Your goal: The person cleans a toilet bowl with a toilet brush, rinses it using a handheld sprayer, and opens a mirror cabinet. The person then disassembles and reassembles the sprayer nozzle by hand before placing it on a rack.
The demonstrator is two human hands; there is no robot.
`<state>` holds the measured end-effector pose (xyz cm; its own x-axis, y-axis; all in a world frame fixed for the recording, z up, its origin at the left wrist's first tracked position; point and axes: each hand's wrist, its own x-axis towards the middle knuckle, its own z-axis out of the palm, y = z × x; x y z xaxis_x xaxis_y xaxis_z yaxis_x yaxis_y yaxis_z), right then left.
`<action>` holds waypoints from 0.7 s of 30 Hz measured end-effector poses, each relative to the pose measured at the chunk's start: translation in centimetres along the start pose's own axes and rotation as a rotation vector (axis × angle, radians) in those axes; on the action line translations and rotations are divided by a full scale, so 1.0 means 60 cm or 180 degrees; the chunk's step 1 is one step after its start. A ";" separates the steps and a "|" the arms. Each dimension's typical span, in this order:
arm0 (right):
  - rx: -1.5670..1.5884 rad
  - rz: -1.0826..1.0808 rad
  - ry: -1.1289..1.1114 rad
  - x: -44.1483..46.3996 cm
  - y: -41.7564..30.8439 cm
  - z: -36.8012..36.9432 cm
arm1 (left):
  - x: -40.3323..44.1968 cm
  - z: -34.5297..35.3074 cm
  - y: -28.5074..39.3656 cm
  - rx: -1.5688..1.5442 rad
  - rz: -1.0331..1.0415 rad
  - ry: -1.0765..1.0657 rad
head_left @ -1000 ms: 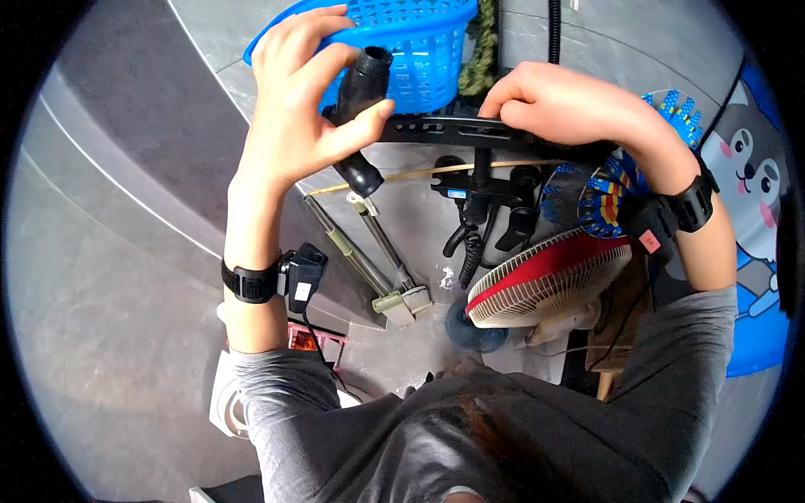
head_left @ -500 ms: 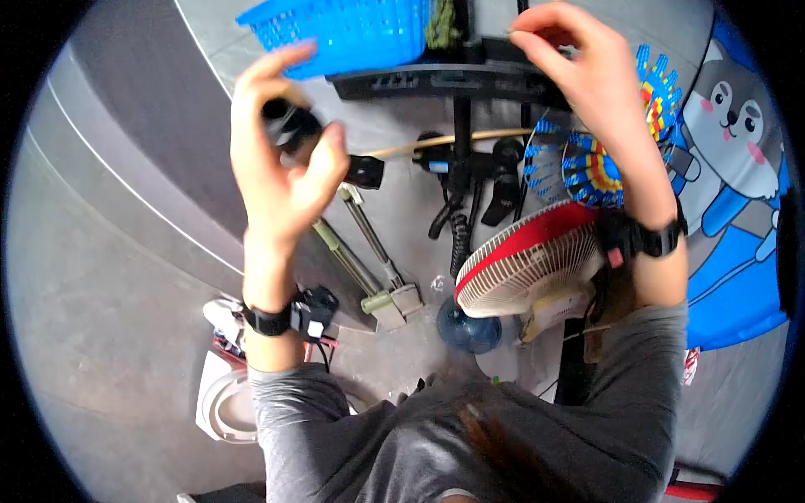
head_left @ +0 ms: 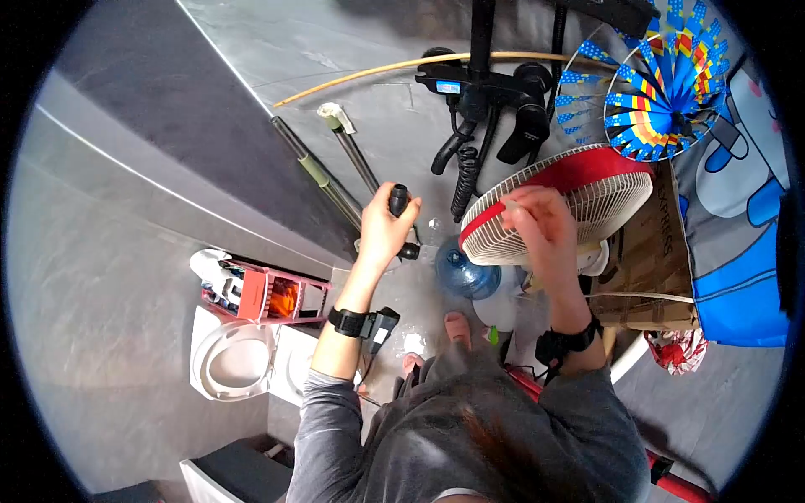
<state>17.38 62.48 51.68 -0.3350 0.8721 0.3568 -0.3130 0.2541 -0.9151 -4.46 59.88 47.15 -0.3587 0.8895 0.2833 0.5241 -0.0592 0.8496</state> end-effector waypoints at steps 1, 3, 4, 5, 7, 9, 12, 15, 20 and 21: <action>0.0067 0.0034 0.0055 -0.008 0.005 -0.007 | 0.000 0.017 -0.012 -0.0043 -0.0061 -0.0061; -0.0085 0.0104 0.0191 -0.026 0.017 -0.023 | -0.003 0.052 -0.037 -0.0129 -0.0087 -0.0131; -0.0096 0.0148 0.0199 -0.037 0.022 -0.031 | -0.003 0.066 -0.054 -0.0022 -0.0328 -0.0342; -0.0248 0.0356 0.0220 -0.048 0.026 -0.037 | -0.004 0.084 -0.092 -0.0212 -0.0623 -0.0644; -0.0425 0.0602 0.0214 -0.072 0.040 -0.043 | -0.016 0.128 -0.171 -0.1393 -0.2005 -0.1254; -0.0376 0.0586 0.0058 -0.101 0.057 -0.047 | -0.038 0.169 -0.247 -0.2381 -0.3010 -0.1231; -0.0475 0.1010 -0.0047 -0.126 0.073 -0.053 | -0.062 0.245 -0.355 -0.3435 -0.3782 -0.1017; -0.0656 0.1022 -0.0285 -0.139 0.098 -0.068 | -0.072 0.305 -0.392 -0.4446 -0.4205 -0.0714; -0.0835 0.1237 -0.0437 -0.153 0.119 -0.072 | -0.068 0.393 -0.427 -0.5516 -0.4583 -0.0417; -0.0877 0.1217 -0.0567 -0.153 0.121 -0.072 | -0.062 0.404 -0.435 -0.5818 -0.4637 -0.0220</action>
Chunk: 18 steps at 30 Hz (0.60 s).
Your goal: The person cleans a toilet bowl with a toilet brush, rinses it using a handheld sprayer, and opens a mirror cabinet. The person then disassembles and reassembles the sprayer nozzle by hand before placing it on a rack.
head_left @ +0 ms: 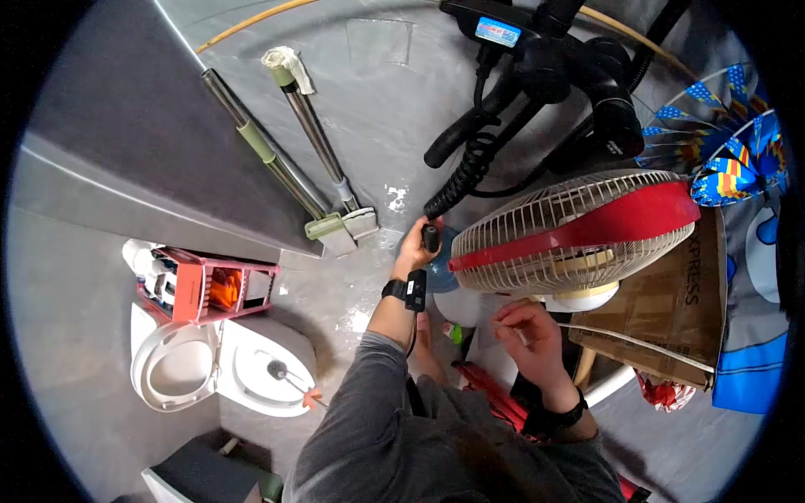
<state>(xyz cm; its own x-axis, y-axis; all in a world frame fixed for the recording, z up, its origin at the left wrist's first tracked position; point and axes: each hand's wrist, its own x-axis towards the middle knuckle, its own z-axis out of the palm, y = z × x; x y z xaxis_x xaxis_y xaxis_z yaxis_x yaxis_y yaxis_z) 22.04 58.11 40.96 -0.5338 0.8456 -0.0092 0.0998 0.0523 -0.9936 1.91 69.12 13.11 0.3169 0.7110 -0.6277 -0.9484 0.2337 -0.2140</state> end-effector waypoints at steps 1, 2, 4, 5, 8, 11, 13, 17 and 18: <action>-0.0025 0.0001 -0.0002 0.002 -0.001 0.003 | 0.011 -0.001 0.002 -0.0318 -0.0006 -0.0055; -0.0044 0.0034 0.0065 0.005 -0.004 0.008 | 0.013 -0.009 0.008 0.0670 0.0305 -0.0272; -0.0063 0.0052 0.0123 0.008 -0.008 0.013 | 0.004 -0.002 0.020 0.0417 0.0580 -0.0094; -0.0082 0.0035 0.0093 0.011 -0.009 0.016 | -0.004 0.002 0.030 0.0166 0.0864 0.0097; -0.0092 0.0023 0.0015 0.022 -0.018 0.027 | -0.087 0.019 0.063 0.0098 0.1648 -0.0278; 0.0128 -0.0057 -0.0107 0.042 -0.026 0.046 | -0.269 0.081 0.059 0.1432 0.3323 -0.0014; 0.0358 -0.0142 -0.0233 0.059 -0.047 0.068 | -0.397 0.104 0.050 0.2937 0.4216 0.0294; 0.0658 -0.0663 -0.0534 0.089 -0.132 0.136 | -0.594 0.129 -0.013 0.3748 0.5077 -0.0644; 0.0556 -0.1014 -0.0661 0.096 -0.150 0.157 | -0.635 0.133 -0.030 0.4041 0.5194 -0.0527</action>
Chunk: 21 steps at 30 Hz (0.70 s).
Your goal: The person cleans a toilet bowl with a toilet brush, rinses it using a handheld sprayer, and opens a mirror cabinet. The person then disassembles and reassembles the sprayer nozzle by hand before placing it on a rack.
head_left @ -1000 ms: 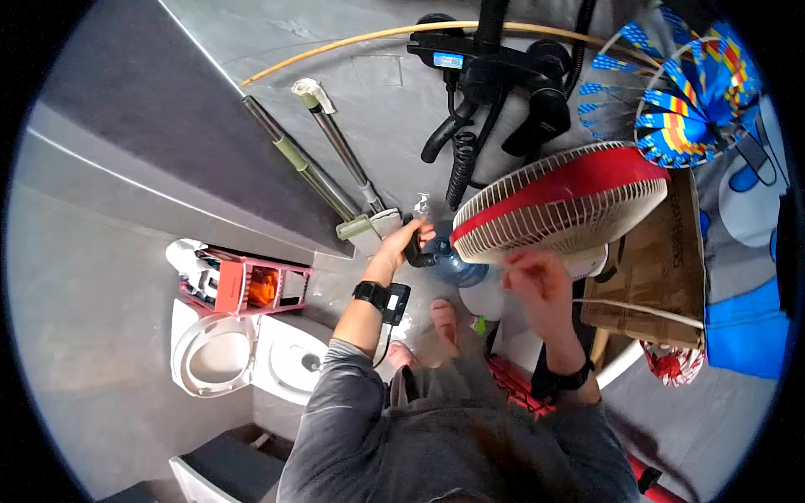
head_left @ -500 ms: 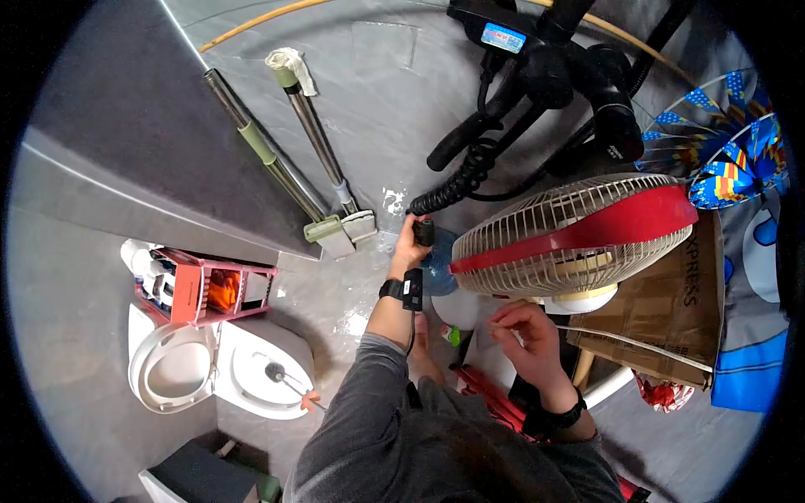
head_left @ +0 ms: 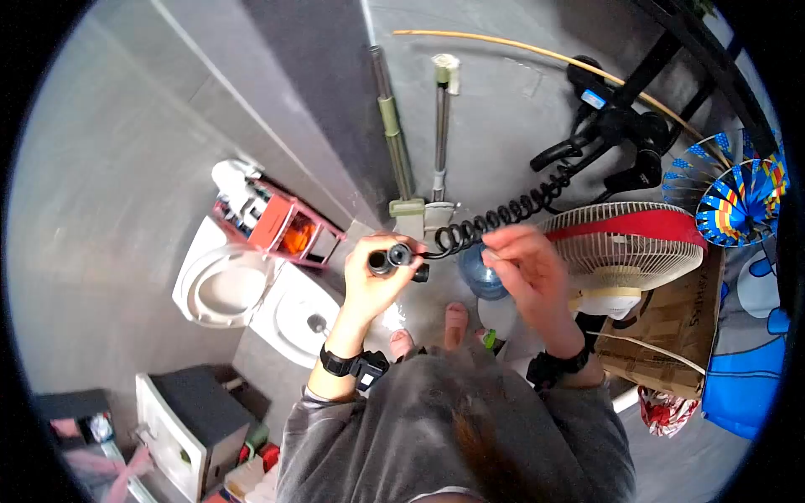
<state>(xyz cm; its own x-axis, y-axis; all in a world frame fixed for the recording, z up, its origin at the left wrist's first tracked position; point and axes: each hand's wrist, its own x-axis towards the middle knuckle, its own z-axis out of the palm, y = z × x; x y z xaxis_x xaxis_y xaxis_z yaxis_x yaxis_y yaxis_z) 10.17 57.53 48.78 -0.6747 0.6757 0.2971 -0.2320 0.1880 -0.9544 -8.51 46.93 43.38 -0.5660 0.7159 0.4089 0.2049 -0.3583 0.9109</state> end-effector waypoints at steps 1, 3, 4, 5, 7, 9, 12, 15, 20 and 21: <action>-0.0111 -0.0329 -0.0172 0.012 -0.011 0.018 | -0.006 -0.010 0.028 0.0063 0.0243 -0.0133; -0.0306 -0.0659 -0.0469 0.029 -0.034 0.048 | -0.019 -0.026 0.069 0.0285 0.0661 -0.0359; -0.0533 -0.0993 -0.0686 0.032 -0.043 0.060 | -0.020 -0.031 0.093 0.0719 0.0953 -0.0471; -0.0517 -0.0998 -0.0756 0.033 -0.051 0.071 | -0.031 -0.031 0.101 0.0746 0.0953 -0.0443; -0.0550 -0.1158 -0.0991 0.031 -0.064 0.087 | -0.050 -0.035 0.114 0.0806 0.0904 -0.0413; -0.0657 -0.1277 -0.1222 0.029 -0.077 0.101 | -0.059 -0.036 0.129 0.1097 0.0996 -0.0371; -0.0950 -0.1498 -0.1420 0.018 -0.079 0.112 | -0.070 -0.038 0.143 0.1206 0.0883 -0.0316; -0.1232 -0.1744 -0.1409 0.015 -0.075 0.115 | -0.073 -0.041 0.150 0.1394 0.0774 -0.0301; -0.1454 -0.2124 -0.1379 0.012 -0.070 0.110 | -0.069 -0.039 0.153 0.1559 0.1022 -0.0388; -0.1483 -0.2175 -0.1391 0.012 -0.070 0.108 | -0.069 -0.038 0.153 0.1557 0.1019 -0.0402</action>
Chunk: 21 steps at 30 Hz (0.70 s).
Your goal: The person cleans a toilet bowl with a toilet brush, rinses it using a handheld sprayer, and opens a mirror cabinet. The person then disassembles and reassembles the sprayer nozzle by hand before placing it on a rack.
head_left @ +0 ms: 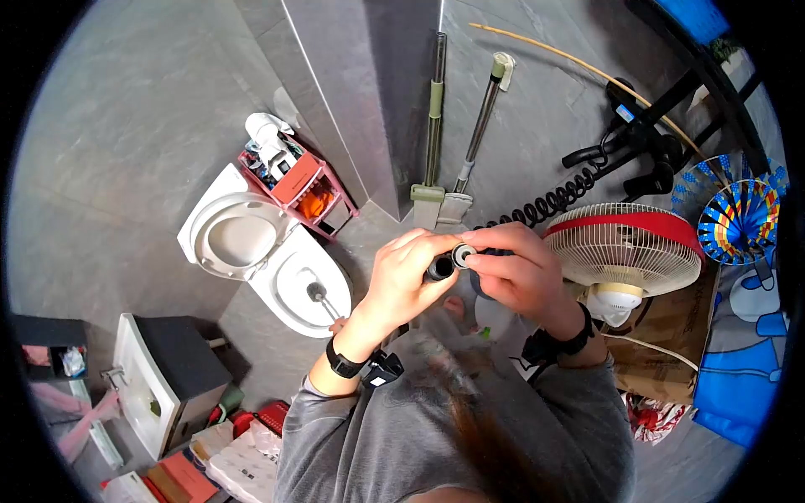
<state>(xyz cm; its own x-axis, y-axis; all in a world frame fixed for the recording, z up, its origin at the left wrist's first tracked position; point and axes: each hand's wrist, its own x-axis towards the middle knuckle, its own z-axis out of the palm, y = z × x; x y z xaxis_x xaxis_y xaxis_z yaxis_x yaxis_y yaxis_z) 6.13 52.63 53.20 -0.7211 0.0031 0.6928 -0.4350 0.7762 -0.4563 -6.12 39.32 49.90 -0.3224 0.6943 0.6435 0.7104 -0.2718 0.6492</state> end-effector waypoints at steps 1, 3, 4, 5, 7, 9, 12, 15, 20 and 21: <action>-0.0035 -0.0046 -0.0011 -0.001 0.000 -0.001 | 0.001 0.001 0.000 0.0016 0.0028 -0.0035; -0.0032 -0.0047 0.0039 -0.006 0.003 0.001 | 0.000 0.002 0.000 0.0028 0.0061 -0.0091; -0.0027 -0.0062 0.0077 -0.008 0.004 0.002 | -0.001 0.003 0.001 0.0062 0.0034 -0.0120; -0.0029 -0.0054 0.0091 -0.008 0.002 0.001 | -0.002 0.004 0.001 0.0098 0.0006 -0.0148; -0.0069 -0.0044 0.0032 -0.010 -0.004 -0.002 | -0.006 0.006 -0.003 0.0086 0.0090 -0.0175; -0.0012 -0.0024 0.0032 -0.007 -0.008 -0.003 | -0.006 0.008 -0.006 0.0074 0.0177 -0.0178; 0.0050 -0.0029 0.0009 -0.008 -0.011 -0.005 | -0.004 0.011 -0.007 0.0021 0.0405 -0.0060; -0.0020 -0.0125 -0.0080 -0.009 -0.015 -0.007 | -0.003 0.010 -0.005 0.0054 0.0501 -0.0009; -0.0011 -0.0183 -0.0252 -0.002 -0.027 -0.013 | -0.006 0.007 -0.003 0.0044 0.0477 -0.0011; -0.0037 -0.0199 -0.0207 0.000 -0.029 -0.013 | -0.005 0.009 -0.002 0.0043 0.0477 -0.0010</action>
<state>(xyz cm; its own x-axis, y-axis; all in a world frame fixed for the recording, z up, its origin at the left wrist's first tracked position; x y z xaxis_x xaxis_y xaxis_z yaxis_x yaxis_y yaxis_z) 7.30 51.79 54.44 -0.7265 -0.0862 0.6817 -0.4742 0.7809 -0.4066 -5.74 39.52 49.42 -0.2101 0.6488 0.7314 0.7588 -0.3635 0.5404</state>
